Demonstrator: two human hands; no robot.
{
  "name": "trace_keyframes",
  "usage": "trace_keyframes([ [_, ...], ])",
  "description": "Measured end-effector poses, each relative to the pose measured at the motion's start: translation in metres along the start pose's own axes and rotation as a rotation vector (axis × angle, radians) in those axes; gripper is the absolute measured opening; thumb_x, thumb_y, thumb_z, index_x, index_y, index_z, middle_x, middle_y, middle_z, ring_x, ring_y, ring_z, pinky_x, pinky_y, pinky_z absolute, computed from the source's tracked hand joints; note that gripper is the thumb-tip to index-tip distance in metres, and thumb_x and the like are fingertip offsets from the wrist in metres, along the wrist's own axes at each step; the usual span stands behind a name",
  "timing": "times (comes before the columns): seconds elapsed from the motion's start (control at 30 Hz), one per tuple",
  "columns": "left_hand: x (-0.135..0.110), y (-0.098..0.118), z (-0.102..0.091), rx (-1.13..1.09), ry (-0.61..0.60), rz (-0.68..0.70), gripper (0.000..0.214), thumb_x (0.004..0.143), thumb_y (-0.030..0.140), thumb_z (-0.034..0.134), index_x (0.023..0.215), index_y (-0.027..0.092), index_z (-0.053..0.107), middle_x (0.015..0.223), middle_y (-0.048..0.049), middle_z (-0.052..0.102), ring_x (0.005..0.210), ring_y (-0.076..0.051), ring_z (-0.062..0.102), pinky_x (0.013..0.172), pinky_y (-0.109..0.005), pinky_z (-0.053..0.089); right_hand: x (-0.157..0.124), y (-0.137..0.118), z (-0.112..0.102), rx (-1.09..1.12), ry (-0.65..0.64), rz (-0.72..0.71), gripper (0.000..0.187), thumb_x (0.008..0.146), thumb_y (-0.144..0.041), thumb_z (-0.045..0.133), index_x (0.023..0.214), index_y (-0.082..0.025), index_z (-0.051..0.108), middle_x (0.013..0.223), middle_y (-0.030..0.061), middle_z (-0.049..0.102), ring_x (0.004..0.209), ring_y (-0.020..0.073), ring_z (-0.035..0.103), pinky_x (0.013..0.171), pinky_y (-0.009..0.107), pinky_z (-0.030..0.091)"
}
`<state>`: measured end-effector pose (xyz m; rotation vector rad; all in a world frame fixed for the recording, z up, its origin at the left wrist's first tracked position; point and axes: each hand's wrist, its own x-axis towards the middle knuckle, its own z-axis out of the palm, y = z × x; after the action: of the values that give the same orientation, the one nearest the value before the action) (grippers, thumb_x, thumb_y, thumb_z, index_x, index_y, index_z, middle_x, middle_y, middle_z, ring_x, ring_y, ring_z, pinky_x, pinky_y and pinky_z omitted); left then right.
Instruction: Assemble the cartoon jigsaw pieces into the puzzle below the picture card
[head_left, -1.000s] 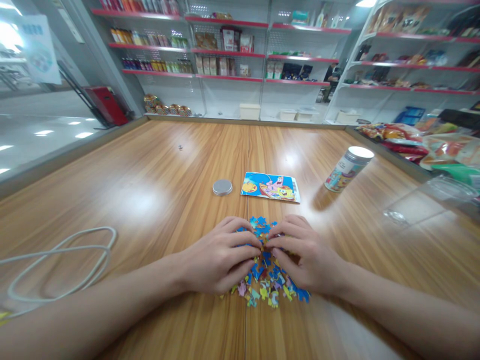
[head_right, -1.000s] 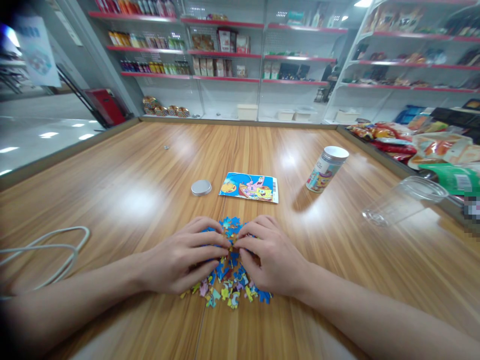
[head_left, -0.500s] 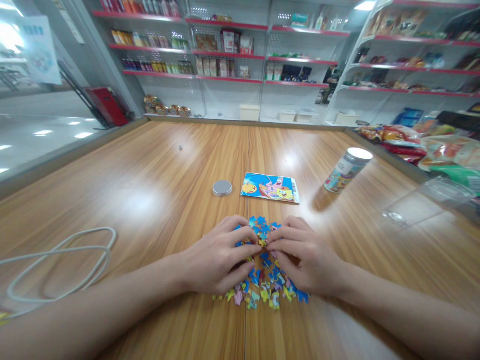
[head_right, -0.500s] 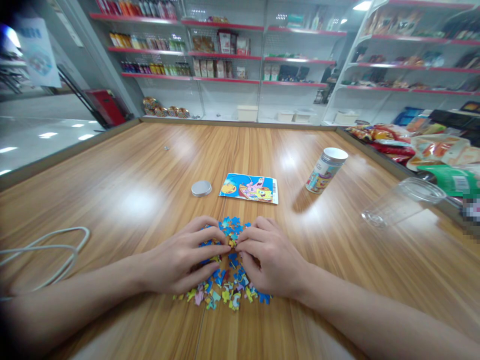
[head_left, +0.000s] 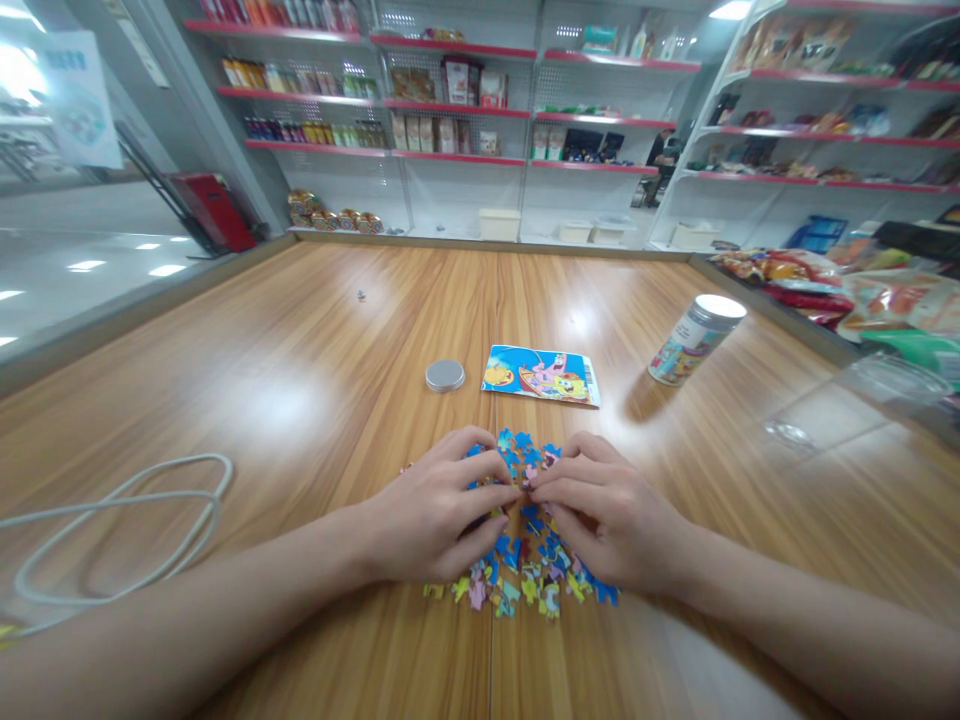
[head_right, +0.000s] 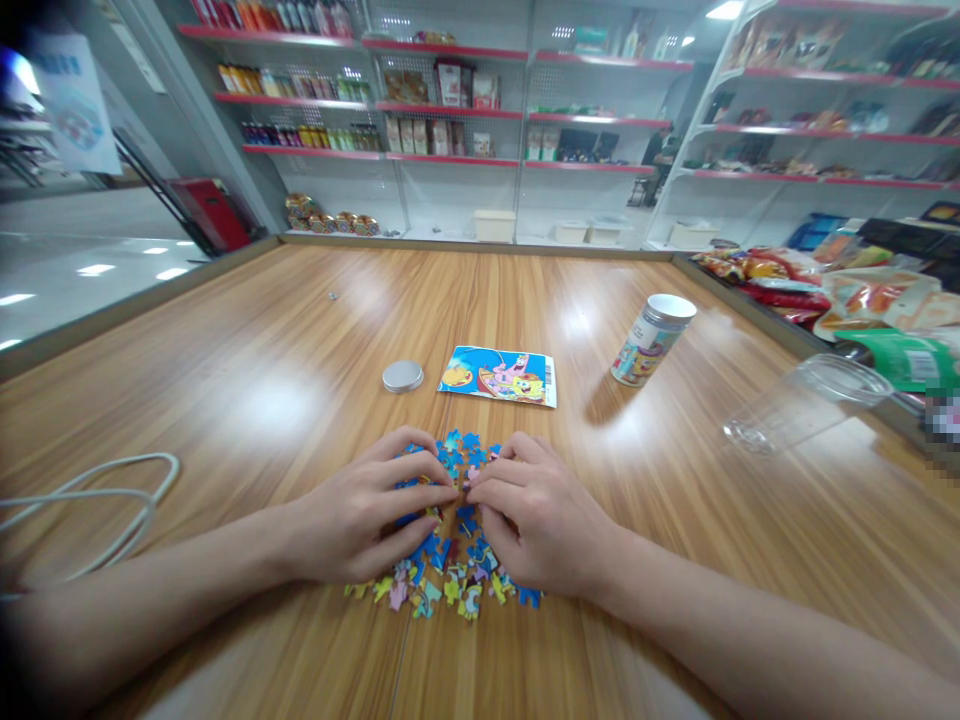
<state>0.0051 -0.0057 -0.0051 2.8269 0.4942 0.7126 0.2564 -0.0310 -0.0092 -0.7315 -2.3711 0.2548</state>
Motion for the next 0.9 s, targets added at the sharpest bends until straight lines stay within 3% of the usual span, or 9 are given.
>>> trace_keyframes([
  [0.2, 0.0000, 0.0001, -0.0004, -0.056, 0.027, 0.027, 0.023, 0.090, 0.015, 0.060, 0.111, 0.015, 0.069, 0.114, -0.0083, 0.070, 0.112, -0.024, 0.057, 0.110, -0.047, 0.046, -0.0007, 0.0002, -0.0018, 0.020, 0.079, 0.004, 0.028, 0.087, -0.005, 0.060, 0.110, -0.020, 0.068, 0.088, 0.0043, 0.070, 0.081, 0.0206, 0.056, 0.077, 0.040, 0.051],
  [0.3, -0.0025, -0.0019, 0.0017, -0.024, 0.094, -0.064, 0.025, 0.091, 0.016, 0.059, 0.114, 0.019, 0.069, 0.124, -0.0081, 0.067, 0.122, -0.025, 0.053, 0.112, -0.048, 0.046, -0.0010, -0.0009, -0.0025, -0.047, 0.131, 0.120, 0.030, 0.089, -0.012, 0.060, 0.119, -0.018, 0.065, 0.106, 0.0094, 0.067, 0.100, 0.0238, 0.059, 0.085, 0.042, 0.053],
  [0.37, -0.0043, -0.0039, 0.0037, 0.040, 0.103, -0.183, 0.033, 0.094, 0.021, 0.056, 0.127, 0.019, 0.064, 0.138, -0.0093, 0.060, 0.136, -0.027, 0.046, 0.115, -0.050, 0.043, -0.0014, -0.0015, -0.0018, -0.127, 0.089, 0.215, 0.039, 0.092, -0.020, 0.060, 0.131, -0.016, 0.060, 0.126, 0.0141, 0.062, 0.119, 0.0273, 0.056, 0.099, 0.047, 0.051],
  [0.47, -0.0058, -0.0053, 0.0061, 0.139, -0.077, -0.323, 0.056, 0.100, 0.038, 0.050, 0.152, 0.017, 0.042, 0.161, -0.0110, 0.038, 0.153, -0.033, 0.026, 0.122, -0.057, 0.032, -0.0027, -0.0021, 0.0007, -0.233, -0.132, 0.291, 0.059, 0.098, -0.038, 0.054, 0.151, -0.014, 0.043, 0.156, 0.0165, 0.042, 0.145, 0.0329, 0.037, 0.117, 0.056, 0.037],
  [0.6, -0.0058, -0.0025, 0.0068, 0.198, -0.328, -0.369, 0.072, 0.104, 0.057, 0.032, 0.162, 0.018, 0.016, 0.170, -0.0091, 0.012, 0.158, -0.033, 0.010, 0.127, -0.059, 0.020, -0.0035, -0.0030, 0.0021, -0.292, -0.388, 0.314, 0.069, 0.105, -0.053, 0.036, 0.160, -0.013, 0.025, 0.167, 0.0110, 0.023, 0.155, 0.0334, 0.017, 0.124, 0.060, 0.024],
  [0.8, -0.0050, -0.0003, 0.0033, 0.204, -0.399, -0.363, 0.081, 0.101, 0.067, 0.027, 0.163, 0.018, 0.008, 0.169, -0.0115, 0.000, 0.158, -0.033, 0.001, 0.128, -0.055, 0.013, -0.0026, -0.0043, -0.0009, -0.278, -0.454, 0.301, 0.072, 0.105, -0.056, 0.030, 0.161, -0.013, 0.021, 0.168, 0.0108, 0.014, 0.156, 0.0313, 0.012, 0.126, 0.057, 0.021],
  [0.9, -0.0044, -0.0013, 0.0009, 0.180, -0.408, -0.344, 0.078, 0.103, 0.062, 0.027, 0.162, 0.017, 0.008, 0.169, -0.0134, 0.001, 0.158, -0.033, 0.002, 0.127, -0.056, 0.015, -0.0035, -0.0042, -0.0009, -0.251, -0.442, 0.287, 0.079, 0.102, -0.060, 0.039, 0.161, -0.011, 0.022, 0.167, 0.0141, 0.015, 0.156, 0.0338, 0.014, 0.125, 0.060, 0.022],
])
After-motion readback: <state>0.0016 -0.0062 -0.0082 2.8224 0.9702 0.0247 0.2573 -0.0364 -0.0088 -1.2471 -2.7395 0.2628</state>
